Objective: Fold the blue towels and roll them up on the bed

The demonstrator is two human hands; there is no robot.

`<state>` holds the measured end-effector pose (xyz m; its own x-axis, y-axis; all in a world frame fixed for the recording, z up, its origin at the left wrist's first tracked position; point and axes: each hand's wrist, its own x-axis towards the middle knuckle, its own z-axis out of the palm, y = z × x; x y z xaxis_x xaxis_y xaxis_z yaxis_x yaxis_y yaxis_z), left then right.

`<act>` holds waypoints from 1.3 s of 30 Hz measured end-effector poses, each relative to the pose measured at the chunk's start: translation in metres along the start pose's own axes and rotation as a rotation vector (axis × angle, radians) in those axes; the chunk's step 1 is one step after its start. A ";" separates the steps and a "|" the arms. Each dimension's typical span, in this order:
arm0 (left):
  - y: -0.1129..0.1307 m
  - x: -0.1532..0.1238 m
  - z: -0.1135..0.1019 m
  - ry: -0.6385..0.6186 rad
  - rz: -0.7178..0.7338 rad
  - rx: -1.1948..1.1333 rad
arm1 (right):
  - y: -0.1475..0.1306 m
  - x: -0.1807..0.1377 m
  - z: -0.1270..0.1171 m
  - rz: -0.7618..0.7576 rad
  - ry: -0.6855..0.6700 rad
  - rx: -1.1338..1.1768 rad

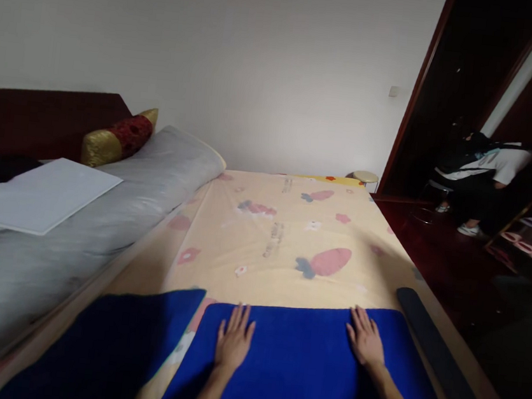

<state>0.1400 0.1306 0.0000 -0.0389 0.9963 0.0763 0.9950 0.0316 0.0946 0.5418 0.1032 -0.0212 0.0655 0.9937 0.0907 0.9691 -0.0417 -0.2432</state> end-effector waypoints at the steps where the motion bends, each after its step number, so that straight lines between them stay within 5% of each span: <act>1: -0.026 0.003 -0.003 -0.003 -0.096 0.041 | 0.026 -0.001 -0.004 0.075 0.022 -0.034; 4: -0.080 0.008 -0.012 -0.009 -0.212 0.097 | 0.082 -0.005 -0.011 0.169 0.047 -0.082; 7: -0.078 0.006 -0.019 0.002 -0.272 0.109 | 0.083 -0.006 -0.010 0.215 0.106 -0.101; 9: -0.043 -0.003 -0.019 0.063 -0.240 0.108 | 0.049 -0.010 -0.004 0.196 0.162 -0.076; 11: 0.009 -0.020 -0.014 0.097 -0.060 0.044 | -0.004 -0.019 0.006 0.051 0.169 0.010; 14: 0.083 -0.056 -0.001 0.008 0.198 -0.115 | -0.081 -0.041 0.022 -0.197 0.084 0.162; 17: 0.109 -0.089 0.010 -0.039 0.293 -0.172 | -0.106 -0.064 0.026 -0.228 0.036 0.183; 20: 0.069 -0.109 0.010 -0.026 0.095 -0.119 | -0.059 -0.089 0.019 -0.045 0.080 0.110; 24: -0.034 -0.123 0.004 0.007 -0.409 -0.110 | 0.055 -0.132 0.016 0.224 0.214 0.037; 27: -0.078 -0.127 -0.004 0.049 -0.489 -0.211 | 0.109 -0.156 0.018 0.240 0.241 0.054; 29: -0.074 -0.126 -0.010 0.082 -0.447 -0.258 | 0.110 -0.161 0.017 0.245 0.275 0.042; 31: -0.045 -0.124 -0.013 0.108 -0.375 -0.265 | 0.081 -0.157 0.013 0.239 0.324 0.031; 35: 0.052 -0.134 -0.006 0.122 -0.166 -0.244 | -0.027 -0.143 0.015 0.016 0.253 0.123; 39: 0.125 -0.154 0.015 -0.074 0.144 -0.225 | -0.111 -0.142 0.036 -0.149 0.070 0.230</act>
<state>0.2714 -0.0173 -0.0147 0.1160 0.9927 0.0334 0.9440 -0.1207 0.3071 0.4165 -0.0291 -0.0419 -0.0495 0.9773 0.2058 0.8905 0.1365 -0.4340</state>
